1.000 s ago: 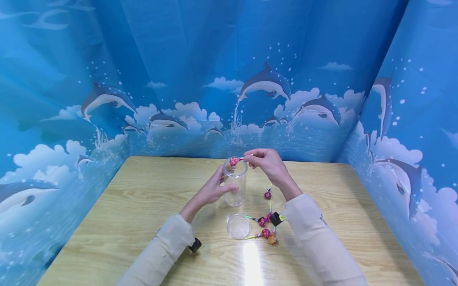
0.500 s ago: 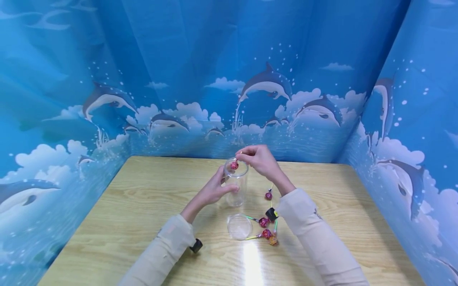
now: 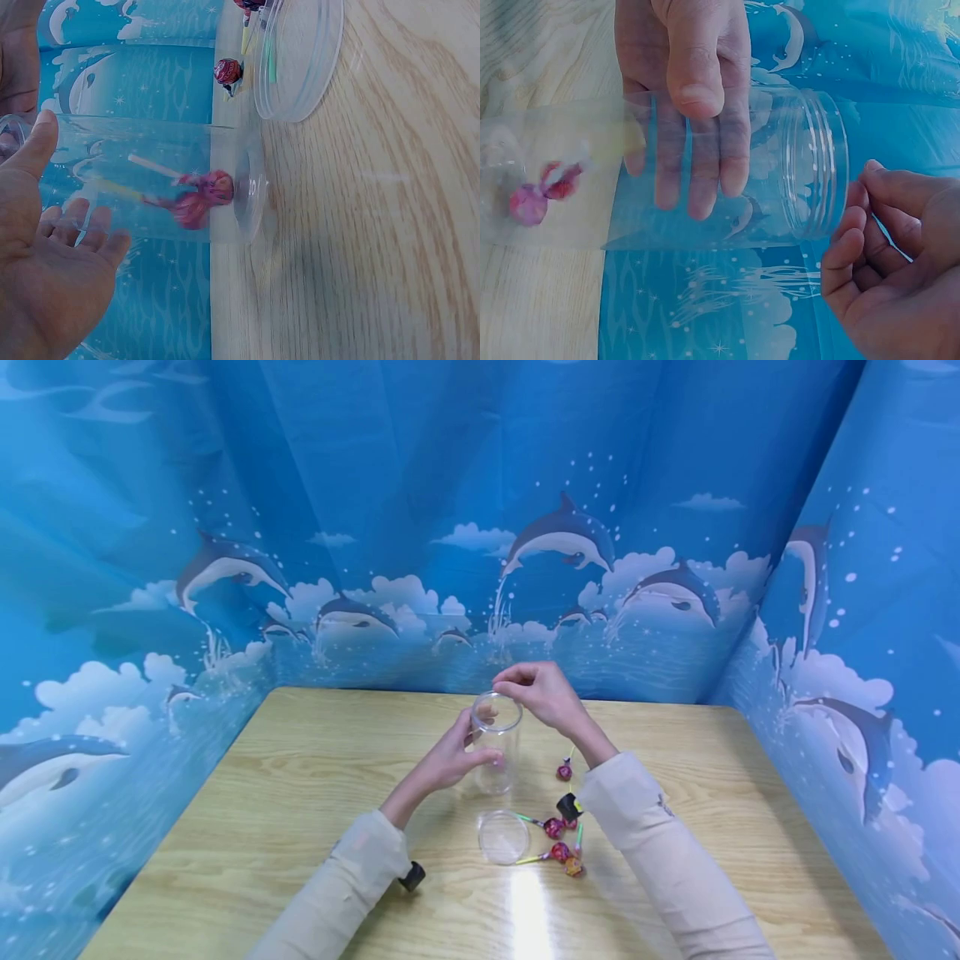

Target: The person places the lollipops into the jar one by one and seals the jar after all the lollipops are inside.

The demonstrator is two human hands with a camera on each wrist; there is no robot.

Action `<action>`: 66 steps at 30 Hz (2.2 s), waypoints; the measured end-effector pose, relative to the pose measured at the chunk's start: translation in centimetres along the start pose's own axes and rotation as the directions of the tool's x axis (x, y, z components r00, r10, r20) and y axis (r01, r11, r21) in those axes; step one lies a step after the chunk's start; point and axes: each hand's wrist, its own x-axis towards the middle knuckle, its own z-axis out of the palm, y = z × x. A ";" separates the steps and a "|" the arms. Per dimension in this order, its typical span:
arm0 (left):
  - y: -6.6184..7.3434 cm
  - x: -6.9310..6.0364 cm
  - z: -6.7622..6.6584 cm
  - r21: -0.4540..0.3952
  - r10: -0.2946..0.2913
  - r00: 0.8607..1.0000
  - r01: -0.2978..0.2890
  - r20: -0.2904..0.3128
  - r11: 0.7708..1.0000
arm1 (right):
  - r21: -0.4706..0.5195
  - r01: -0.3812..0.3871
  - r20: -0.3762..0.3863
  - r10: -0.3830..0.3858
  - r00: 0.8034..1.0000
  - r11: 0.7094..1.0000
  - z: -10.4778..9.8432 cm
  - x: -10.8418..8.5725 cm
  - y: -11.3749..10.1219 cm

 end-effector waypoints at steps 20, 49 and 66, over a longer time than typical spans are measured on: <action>0.0 0.0 0.1 -0.006 -0.004 1.000 0.004 -0.010 1.000 | 0.014 -0.082 -0.040 0.082 0.996 0.997 -3.2 -3.4 3.1; 0.0 0.0 0.1 0.006 -0.031 1.000 0.031 -0.002 1.000 | 0.053 -0.277 -0.047 0.279 0.959 0.959 -4.5 -7.0 11.0; -0.1 0.0 0.2 0.002 -0.033 0.999 0.033 -0.001 0.999 | -0.048 -0.289 -0.039 0.287 0.957 0.956 -3.2 -6.7 16.0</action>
